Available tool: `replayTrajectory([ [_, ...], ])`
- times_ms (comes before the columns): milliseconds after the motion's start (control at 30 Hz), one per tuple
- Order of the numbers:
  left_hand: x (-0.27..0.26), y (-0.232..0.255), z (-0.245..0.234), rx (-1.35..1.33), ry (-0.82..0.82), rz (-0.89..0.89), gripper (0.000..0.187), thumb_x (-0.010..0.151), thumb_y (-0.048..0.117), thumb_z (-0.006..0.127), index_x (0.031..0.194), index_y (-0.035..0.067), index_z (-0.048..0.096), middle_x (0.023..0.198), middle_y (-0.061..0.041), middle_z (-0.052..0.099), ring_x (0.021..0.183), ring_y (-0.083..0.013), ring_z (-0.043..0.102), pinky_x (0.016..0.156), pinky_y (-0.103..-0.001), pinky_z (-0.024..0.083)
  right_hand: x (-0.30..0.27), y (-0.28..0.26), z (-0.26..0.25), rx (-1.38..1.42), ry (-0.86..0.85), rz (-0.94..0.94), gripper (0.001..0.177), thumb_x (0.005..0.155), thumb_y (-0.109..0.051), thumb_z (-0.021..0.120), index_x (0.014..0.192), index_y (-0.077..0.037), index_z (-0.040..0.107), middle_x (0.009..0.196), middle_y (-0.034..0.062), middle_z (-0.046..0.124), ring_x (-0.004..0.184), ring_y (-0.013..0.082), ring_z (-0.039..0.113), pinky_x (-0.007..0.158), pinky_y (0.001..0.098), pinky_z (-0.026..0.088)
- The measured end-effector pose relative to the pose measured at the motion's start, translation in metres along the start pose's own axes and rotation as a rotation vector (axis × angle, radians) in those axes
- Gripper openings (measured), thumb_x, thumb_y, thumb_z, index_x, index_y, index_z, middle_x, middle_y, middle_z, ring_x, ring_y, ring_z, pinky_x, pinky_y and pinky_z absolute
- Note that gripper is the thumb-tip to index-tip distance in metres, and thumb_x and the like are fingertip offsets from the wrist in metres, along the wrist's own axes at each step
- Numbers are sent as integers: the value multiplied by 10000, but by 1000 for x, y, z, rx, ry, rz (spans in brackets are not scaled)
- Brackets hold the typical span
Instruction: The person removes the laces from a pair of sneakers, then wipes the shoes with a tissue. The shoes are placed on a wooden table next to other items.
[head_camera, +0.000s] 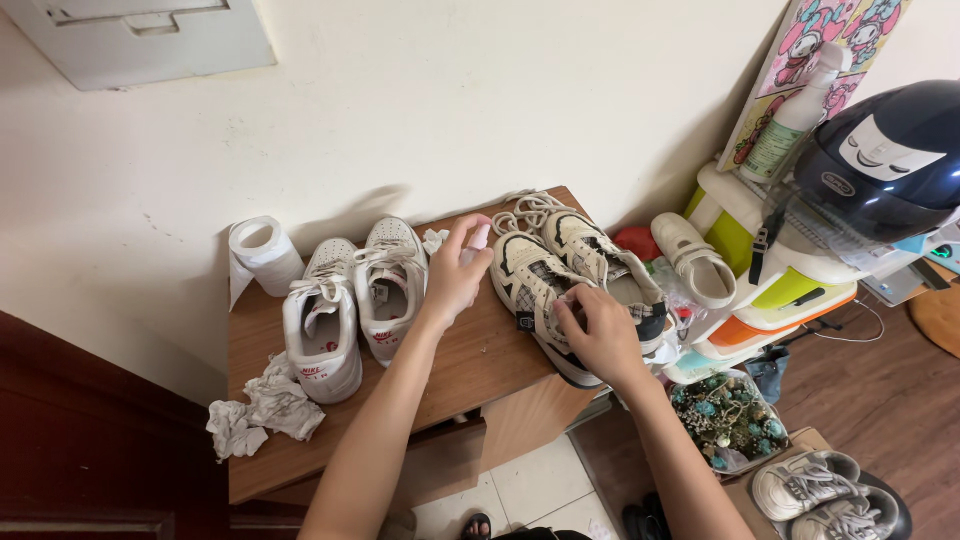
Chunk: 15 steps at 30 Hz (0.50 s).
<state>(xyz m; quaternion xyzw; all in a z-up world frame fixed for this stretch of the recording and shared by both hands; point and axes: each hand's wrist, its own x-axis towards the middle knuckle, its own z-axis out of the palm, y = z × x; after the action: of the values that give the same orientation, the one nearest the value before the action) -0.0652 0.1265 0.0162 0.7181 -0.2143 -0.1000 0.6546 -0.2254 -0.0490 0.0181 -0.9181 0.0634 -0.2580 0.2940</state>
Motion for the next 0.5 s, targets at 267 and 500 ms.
replayTrajectory([
  [267, 12, 1, 4, -6, -46, -20, 437, 908, 144, 612, 1334, 234, 584, 742, -36, 624, 419, -90, 469, 344, -278, 359, -3, 5, 9, -59, 122, -63, 228, 910, -231, 694, 873, -14, 633, 797, 173, 645, 768, 376, 630, 682, 477, 483],
  [500, 29, 6, 15, 172, 8, 265, 391, 970, 131, 616, 1349, 220, 583, 752, -53, 665, 523, -71, 559, 449, -244, 424, -6, 5, 12, -46, 195, -89, 220, 903, -215, 724, 889, -13, 637, 720, 133, 619, 656, 314, 612, 601, 432, 472],
])
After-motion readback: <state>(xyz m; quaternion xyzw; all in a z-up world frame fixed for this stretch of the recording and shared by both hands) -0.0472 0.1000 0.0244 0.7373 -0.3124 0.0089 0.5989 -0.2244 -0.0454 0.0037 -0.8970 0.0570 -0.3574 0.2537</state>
